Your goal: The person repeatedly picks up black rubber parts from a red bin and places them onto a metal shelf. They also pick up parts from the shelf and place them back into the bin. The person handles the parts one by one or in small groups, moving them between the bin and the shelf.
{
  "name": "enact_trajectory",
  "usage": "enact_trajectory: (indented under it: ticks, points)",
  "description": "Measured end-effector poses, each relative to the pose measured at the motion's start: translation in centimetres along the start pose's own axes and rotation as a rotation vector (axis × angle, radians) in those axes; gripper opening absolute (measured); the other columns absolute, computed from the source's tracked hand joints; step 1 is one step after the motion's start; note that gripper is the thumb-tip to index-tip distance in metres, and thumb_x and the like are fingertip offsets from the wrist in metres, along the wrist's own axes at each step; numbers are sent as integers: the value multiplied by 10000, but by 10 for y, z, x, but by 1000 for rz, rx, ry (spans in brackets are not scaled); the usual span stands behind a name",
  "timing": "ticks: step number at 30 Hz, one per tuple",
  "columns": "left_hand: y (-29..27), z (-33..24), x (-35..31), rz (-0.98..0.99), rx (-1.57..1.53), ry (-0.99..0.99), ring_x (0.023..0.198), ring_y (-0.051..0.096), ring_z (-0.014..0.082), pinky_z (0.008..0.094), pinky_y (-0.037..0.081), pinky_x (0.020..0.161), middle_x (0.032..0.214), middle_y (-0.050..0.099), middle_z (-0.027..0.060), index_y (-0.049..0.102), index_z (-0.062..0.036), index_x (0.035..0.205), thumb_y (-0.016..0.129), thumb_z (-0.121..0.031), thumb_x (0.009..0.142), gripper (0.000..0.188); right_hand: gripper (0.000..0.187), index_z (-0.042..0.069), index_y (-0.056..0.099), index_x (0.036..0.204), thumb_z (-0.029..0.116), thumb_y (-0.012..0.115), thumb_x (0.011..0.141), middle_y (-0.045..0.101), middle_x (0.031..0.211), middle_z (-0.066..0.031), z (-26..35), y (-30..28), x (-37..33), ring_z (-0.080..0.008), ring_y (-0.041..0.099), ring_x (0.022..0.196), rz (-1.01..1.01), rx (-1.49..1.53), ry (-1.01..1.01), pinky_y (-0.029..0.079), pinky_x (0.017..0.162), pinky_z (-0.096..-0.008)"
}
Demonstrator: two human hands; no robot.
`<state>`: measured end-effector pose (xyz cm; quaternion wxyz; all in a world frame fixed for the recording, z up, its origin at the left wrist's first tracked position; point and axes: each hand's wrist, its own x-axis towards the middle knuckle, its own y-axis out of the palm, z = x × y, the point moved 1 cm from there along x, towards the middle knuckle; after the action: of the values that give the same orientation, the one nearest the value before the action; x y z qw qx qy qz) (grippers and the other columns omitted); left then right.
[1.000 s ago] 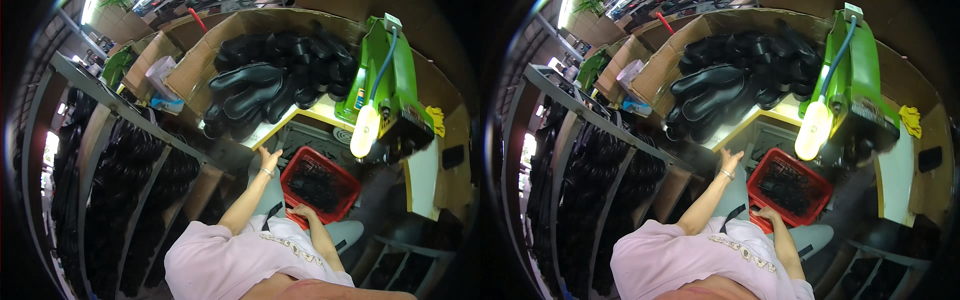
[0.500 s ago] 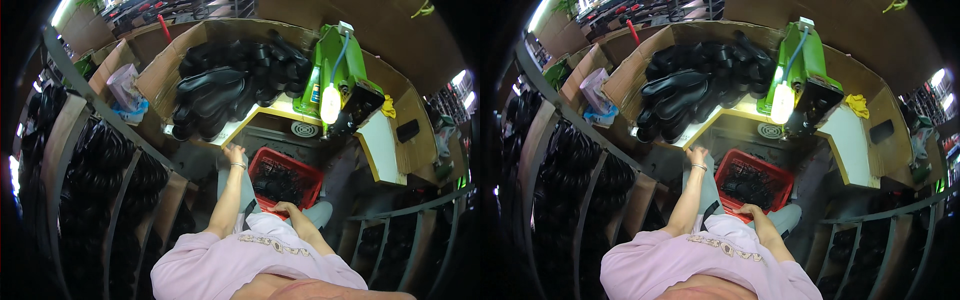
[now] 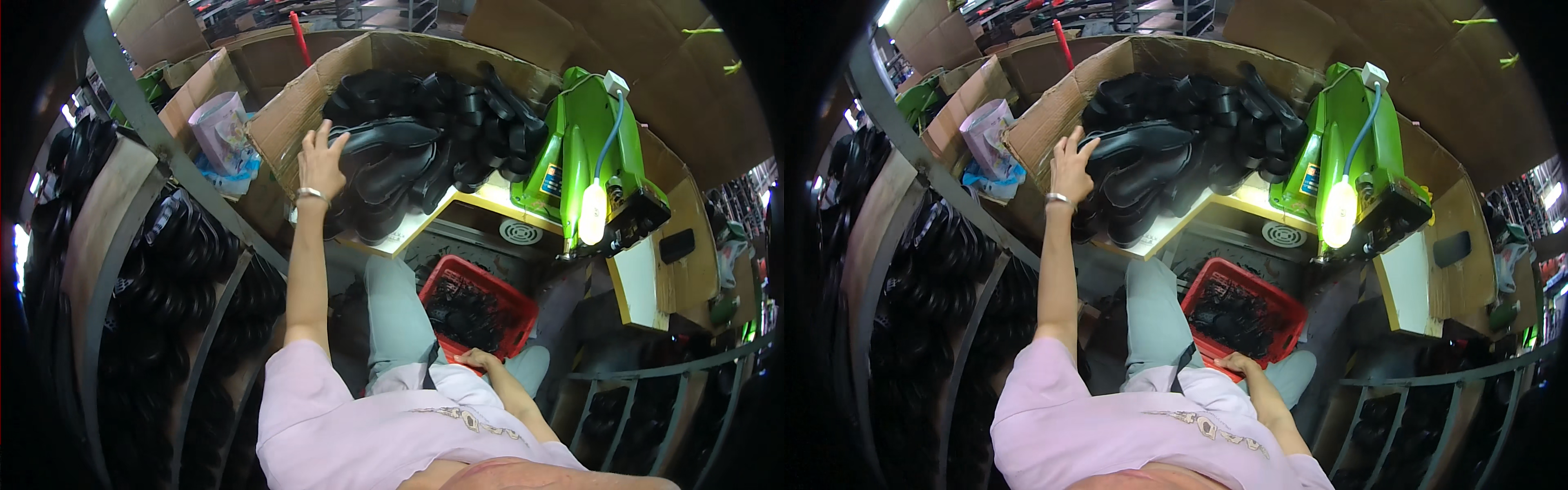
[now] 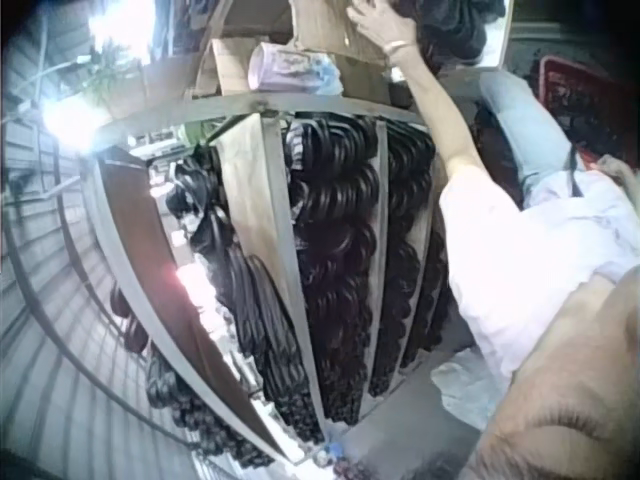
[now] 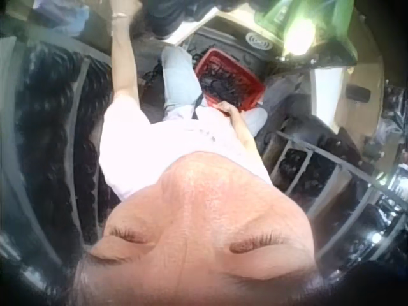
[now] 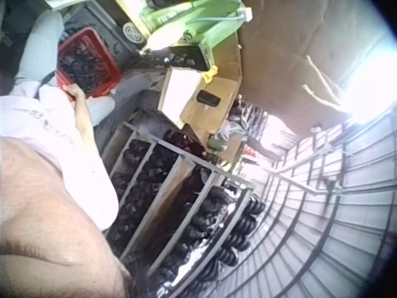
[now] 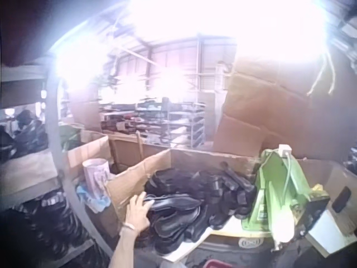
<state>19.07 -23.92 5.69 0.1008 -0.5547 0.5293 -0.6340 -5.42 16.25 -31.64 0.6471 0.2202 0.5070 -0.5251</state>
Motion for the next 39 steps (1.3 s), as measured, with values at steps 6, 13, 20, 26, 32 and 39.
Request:
enact_trajectory:
  ticks: [6,13,20,26,32,39]
  points:
    - [32,66,18,-75,-251,205,1171,429,358,425,373,973,1119,552,125,596,-51,946,644,74,601,370,451,90,691,1000,472,680,758,640,1046,-98,3,5,3,-200,553,1009,-64,50,-46,400,927,-355]
    - [-101,-39,-35,-351,-1138,408,829,586,233,469,471,853,864,593,129,561,1,881,748,32,554,378,318,22,600,1063,171,686,796,622,893,-30,19,-31,-54,-104,565,786,-406,565,-493,471,708,-250]
    - [-55,-167,-109,426,-1473,-20,726,547,79,217,437,633,754,582,44,575,-8,813,790,-6,568,327,1248,120,30,1439,319,866,534,252,1414,-134,104,-99,-239,-257,460,1146,-492,1121,-1304,480,835,-360]
    - [29,-266,-145,729,-1939,-381,752,584,108,230,483,689,846,615,57,557,-2,906,750,30,656,318,352,-18,633,942,10,778,623,630,900,-22,20,-83,-218,-83,559,821,-530,812,-739,456,731,-233]
    - [50,-314,-163,1061,-1943,-414,774,579,103,237,486,720,865,624,48,589,24,1006,703,48,710,318,342,-28,648,933,-38,756,608,652,884,-51,11,-55,-193,-118,593,801,-447,1214,-729,470,761,-258]
    - [49,-348,-128,1038,-1799,-337,579,463,40,194,400,527,709,577,-11,589,-20,799,743,-2,688,191,396,-6,631,1010,16,771,640,636,1004,-58,33,-49,-181,-136,554,963,-356,1208,-844,434,865,-273]
